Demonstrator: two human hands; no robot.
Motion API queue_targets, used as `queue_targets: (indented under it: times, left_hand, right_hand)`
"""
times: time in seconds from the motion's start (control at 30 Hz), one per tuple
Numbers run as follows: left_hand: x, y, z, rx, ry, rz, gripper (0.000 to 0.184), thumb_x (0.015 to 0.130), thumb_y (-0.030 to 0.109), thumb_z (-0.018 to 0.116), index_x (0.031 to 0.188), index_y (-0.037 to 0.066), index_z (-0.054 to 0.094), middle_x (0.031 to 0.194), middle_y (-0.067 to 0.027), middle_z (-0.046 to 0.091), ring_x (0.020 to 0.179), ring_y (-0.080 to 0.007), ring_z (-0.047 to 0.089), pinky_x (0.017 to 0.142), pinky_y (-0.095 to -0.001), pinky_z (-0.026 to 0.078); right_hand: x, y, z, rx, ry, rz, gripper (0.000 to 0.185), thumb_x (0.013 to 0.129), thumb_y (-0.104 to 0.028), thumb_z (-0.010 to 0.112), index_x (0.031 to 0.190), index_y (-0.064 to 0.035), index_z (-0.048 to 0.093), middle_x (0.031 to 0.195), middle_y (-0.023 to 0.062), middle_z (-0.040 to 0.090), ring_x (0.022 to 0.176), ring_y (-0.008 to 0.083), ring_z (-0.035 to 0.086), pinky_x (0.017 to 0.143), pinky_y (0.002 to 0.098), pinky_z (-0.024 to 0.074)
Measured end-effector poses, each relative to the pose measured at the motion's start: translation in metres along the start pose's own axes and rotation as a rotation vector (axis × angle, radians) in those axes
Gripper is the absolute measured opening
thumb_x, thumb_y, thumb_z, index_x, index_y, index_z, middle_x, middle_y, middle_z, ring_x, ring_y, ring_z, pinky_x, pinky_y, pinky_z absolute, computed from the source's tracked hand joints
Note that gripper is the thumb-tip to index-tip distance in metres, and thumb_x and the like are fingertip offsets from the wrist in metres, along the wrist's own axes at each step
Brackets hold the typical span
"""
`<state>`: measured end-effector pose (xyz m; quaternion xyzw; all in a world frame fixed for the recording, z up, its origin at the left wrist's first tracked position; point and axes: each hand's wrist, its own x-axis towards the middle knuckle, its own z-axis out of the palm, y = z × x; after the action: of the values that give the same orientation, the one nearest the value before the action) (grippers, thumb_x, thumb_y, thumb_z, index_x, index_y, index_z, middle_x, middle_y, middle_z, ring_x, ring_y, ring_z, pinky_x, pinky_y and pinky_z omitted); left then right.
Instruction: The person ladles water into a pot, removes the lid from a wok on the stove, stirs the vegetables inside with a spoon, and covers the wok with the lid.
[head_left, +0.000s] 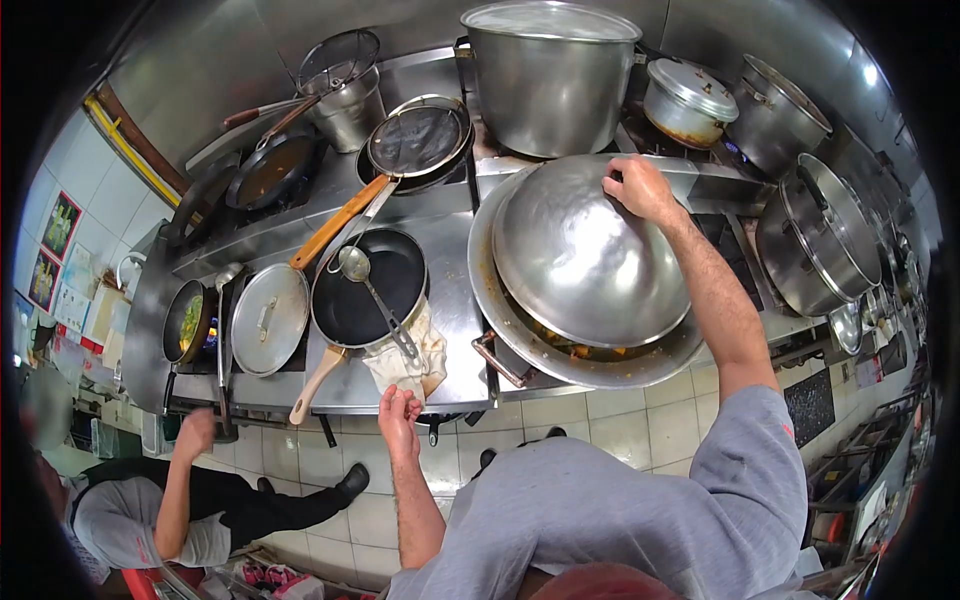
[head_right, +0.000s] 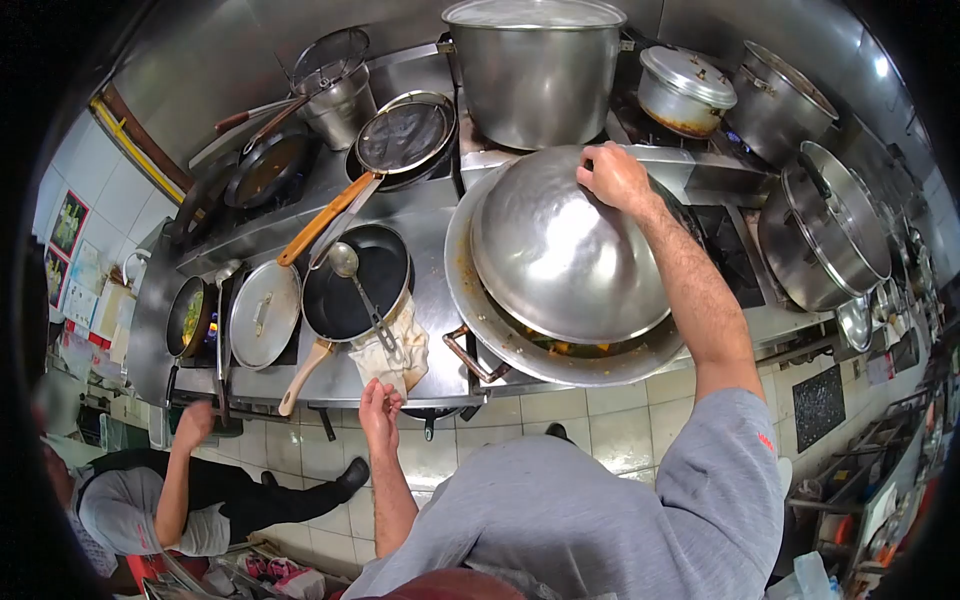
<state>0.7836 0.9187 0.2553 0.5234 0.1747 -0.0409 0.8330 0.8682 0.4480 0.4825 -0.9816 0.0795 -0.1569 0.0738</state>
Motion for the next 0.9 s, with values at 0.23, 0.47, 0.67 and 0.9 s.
queue_targets:
  times: [0.23,0.47,0.67,0.9]
  left_hand:
    - [-0.009,-0.012,-0.006,0.058,0.017,-0.09,0.039,0.085,0.018,0.055,0.118,0.002,0.042,0.085,-0.0057,0.059,0.067,-0.0114,0.055,0.059,-0.0222,0.044]
    - [-0.016,-0.016,-0.023,0.096,0.055,-0.071,0.033,0.087,0.02,0.054,0.115,0.005,0.046,0.085,-0.0046,0.059,0.065,-0.0119,0.056,0.056,-0.0226,0.045]
    - [-0.022,-0.012,-0.024,0.098,0.069,-0.06,0.037,0.086,0.019,0.055,0.117,0.002,0.044,0.085,-0.0055,0.058,0.065,-0.0103,0.054,0.058,-0.0216,0.044]
    - [-0.032,-0.014,-0.033,0.071,0.098,-0.056,0.036,0.086,0.019,0.055,0.116,0.002,0.044,0.086,-0.0055,0.058,0.064,-0.0103,0.054,0.059,-0.0222,0.044]
  right_hand:
    - [-0.015,0.004,-0.003,0.01,-0.149,0.005,0.027,0.079,-0.027,0.055,0.097,-0.0088,0.06,0.098,0.0162,0.057,0.095,0.0315,0.054,0.083,0.0415,0.0439]
    - [-0.017,0.009,-0.013,0.068,-0.053,0.042,0.024,0.078,-0.027,0.057,0.093,-0.008,0.061,0.097,0.0179,0.056,0.095,0.0324,0.054,0.08,0.0407,0.0446]
    - [0.0,0.007,0.001,0.047,-0.031,0.028,0.024,0.077,-0.026,0.057,0.089,-0.0061,0.061,0.093,0.0183,0.058,0.09,0.0329,0.055,0.077,0.0417,0.0446]
    - [-0.01,0.001,0.001,0.114,-0.165,0.071,0.025,0.077,-0.025,0.055,0.092,-0.006,0.062,0.096,0.0167,0.059,0.093,0.0317,0.055,0.08,0.041,0.0447]
